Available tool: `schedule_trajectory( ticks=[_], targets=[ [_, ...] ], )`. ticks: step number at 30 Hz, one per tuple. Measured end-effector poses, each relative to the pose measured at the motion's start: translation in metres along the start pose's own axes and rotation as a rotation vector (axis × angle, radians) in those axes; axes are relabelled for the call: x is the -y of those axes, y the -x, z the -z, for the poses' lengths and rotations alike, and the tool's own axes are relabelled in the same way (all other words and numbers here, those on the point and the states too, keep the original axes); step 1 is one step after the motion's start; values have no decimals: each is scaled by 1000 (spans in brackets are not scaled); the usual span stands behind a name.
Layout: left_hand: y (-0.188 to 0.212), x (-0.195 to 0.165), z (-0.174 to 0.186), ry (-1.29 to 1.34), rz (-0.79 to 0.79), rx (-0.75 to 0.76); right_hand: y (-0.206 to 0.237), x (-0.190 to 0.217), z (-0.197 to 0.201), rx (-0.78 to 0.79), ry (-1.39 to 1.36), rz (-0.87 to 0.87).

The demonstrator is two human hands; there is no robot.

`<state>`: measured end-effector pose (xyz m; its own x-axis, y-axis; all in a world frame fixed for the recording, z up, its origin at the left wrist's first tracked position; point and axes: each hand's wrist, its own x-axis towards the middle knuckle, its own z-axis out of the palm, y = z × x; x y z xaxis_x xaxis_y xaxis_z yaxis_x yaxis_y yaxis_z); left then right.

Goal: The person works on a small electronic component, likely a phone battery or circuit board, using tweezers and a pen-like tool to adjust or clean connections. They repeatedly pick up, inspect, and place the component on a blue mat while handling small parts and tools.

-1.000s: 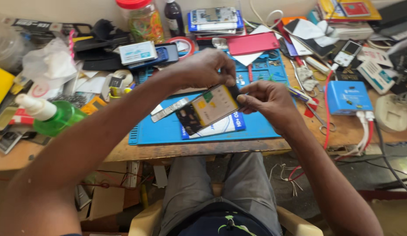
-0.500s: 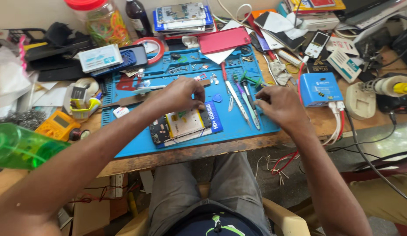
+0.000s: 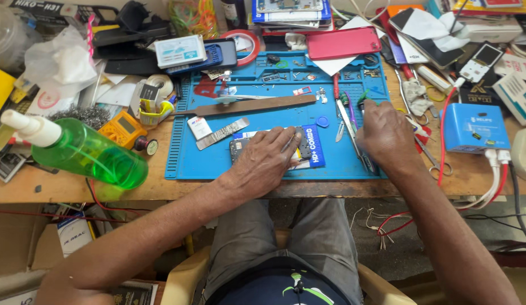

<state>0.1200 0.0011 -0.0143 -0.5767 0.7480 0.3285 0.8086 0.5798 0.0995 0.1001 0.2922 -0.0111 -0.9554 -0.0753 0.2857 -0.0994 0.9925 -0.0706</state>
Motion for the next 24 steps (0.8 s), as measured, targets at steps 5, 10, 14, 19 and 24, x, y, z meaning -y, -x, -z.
schedule_trajectory(
  ticks=[5,10,14,19,24],
  targets=[
    [9,-10,5,-6,33,-68,-11,-21,32,129,-390,-181],
    [8,-10,2,-30,70,-51,-10,-26,58,-59,-1345,-184],
    [9,-4,-2,-8,58,-80,-25,27,23,-244,-1382,-76],
    [10,-2,-4,19,49,-100,-29,67,2,-291,-1135,-10],
    [7,-1,-5,-2,66,-81,-33,71,2,-258,-1038,19]
  ],
)
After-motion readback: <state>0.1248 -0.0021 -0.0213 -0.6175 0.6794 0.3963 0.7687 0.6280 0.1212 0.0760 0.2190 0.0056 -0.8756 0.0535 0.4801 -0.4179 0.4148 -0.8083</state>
